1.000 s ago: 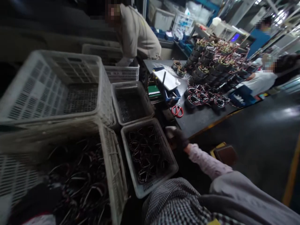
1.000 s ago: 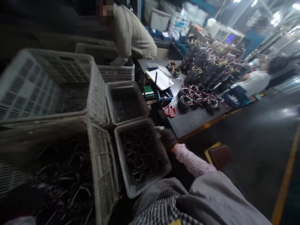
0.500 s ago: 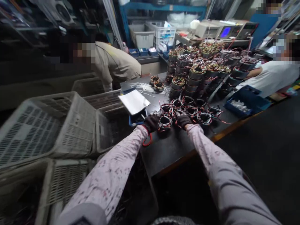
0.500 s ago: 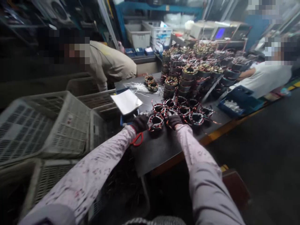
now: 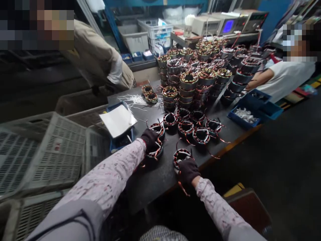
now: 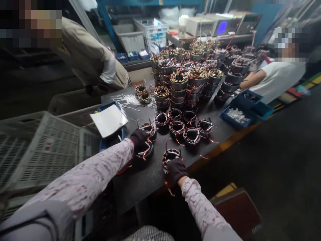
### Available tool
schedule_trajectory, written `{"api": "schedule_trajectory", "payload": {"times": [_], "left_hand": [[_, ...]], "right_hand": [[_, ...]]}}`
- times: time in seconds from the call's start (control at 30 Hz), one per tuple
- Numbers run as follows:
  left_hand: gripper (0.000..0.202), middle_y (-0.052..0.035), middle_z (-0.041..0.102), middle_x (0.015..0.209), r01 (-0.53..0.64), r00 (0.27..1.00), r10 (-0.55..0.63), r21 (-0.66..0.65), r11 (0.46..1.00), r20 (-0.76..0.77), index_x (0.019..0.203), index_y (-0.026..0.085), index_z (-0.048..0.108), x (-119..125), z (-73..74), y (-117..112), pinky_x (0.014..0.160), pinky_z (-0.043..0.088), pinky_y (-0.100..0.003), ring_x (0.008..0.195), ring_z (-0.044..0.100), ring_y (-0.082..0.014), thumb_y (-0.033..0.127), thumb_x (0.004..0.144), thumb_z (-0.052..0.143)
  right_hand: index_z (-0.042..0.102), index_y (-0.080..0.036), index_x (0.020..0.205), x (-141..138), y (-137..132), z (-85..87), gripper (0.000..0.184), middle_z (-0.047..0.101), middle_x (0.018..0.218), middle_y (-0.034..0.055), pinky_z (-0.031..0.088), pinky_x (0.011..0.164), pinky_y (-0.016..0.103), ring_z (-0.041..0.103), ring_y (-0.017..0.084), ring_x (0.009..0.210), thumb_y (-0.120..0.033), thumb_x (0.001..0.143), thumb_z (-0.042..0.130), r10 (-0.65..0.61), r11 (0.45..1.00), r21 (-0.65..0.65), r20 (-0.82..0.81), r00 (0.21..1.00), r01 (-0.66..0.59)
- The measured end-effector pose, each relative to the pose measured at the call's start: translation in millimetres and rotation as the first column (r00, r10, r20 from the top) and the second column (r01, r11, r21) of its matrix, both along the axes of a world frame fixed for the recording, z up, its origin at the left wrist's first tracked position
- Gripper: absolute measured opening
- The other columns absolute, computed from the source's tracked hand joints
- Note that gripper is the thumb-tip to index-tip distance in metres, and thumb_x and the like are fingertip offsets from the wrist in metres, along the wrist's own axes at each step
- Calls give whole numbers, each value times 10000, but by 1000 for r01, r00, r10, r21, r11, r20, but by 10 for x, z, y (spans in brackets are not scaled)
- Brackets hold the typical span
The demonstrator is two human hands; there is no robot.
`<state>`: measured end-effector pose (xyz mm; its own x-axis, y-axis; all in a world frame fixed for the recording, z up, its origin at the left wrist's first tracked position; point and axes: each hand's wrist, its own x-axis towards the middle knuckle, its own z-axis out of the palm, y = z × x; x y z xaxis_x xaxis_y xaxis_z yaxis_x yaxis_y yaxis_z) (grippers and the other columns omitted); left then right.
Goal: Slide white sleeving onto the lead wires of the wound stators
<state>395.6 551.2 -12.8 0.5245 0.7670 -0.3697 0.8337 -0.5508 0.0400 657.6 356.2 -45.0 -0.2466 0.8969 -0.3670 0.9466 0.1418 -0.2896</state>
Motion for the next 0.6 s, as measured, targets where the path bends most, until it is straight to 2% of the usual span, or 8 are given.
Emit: {"api": "schedule_trajectory", "payload": {"times": [0.07,0.17,0.27,0.33,0.4,0.43,0.5,0.6], "left_hand": [[649,-312,871,1439,6,999,-8,-64,998,-36,1510,95,872,14,-18,-103,1289,609,-582,1397,835,-514,381,934,957],[677,-301,888,1396,-23,999,17,-123,992,-48,1528,46,843,47,-30,-229,1307,588,-542,1362,855,-476,235,889,964],[601,-271,909,1338,-82,996,74,-171,982,-50,1490,36,848,106,6,-286,1289,588,-488,1315,874,-429,172,913,944],[493,-271,908,1318,-121,992,112,-198,973,-58,1426,27,861,155,39,-303,1257,589,-463,1293,873,-406,256,995,927],[507,-277,887,1353,-163,986,156,-199,966,-51,1416,-8,847,199,44,-322,1228,571,-431,1319,844,-385,388,1099,860],[535,-280,883,1340,-174,985,165,-213,962,-59,1389,-35,853,216,33,-337,1197,574,-417,1314,835,-381,414,1098,857],[543,-291,870,1406,-203,979,195,-241,949,-56,1462,-22,847,225,-2,-387,1182,587,-432,1343,818,-394,310,1037,905],[526,-276,877,1371,-277,958,285,-314,908,-23,1453,0,863,151,-12,-555,1181,629,-493,1337,819,-425,237,995,967]], "right_hand": [[945,-419,1153,47,11,2,259,963,1288,96,636,1120,585,887,471,1289,-586,1021,798,3,998,-55,30,1000,-1],[944,-429,1108,59,80,55,237,968,1236,94,624,1117,604,889,483,1266,-603,1007,817,13,995,-96,26,1000,-11],[940,-355,1096,36,124,191,292,959,1202,149,613,1123,549,887,459,1235,-585,1077,762,18,995,-93,15,1000,-17],[934,-301,1109,22,126,280,333,950,1203,176,592,1105,489,876,422,1199,-565,1120,732,11,994,-108,33,999,-8],[927,-251,1152,11,111,314,362,938,1228,204,555,1083,460,852,397,1176,-547,1150,718,8,991,-136,53,999,-1],[923,-226,1182,5,99,306,382,931,1248,222,534,1075,459,839,390,1175,-540,1170,704,12,988,-152,61,998,-2],[912,-173,1230,-14,71,261,438,913,1268,262,495,1058,469,816,379,1170,-531,1216,662,23,984,-179,85,996,-7],[905,-124,1285,-61,43,216,485,895,1266,296,456,1030,469,804,347,1170,-522,1262,630,42,983,-184,154,987,-13]]}}
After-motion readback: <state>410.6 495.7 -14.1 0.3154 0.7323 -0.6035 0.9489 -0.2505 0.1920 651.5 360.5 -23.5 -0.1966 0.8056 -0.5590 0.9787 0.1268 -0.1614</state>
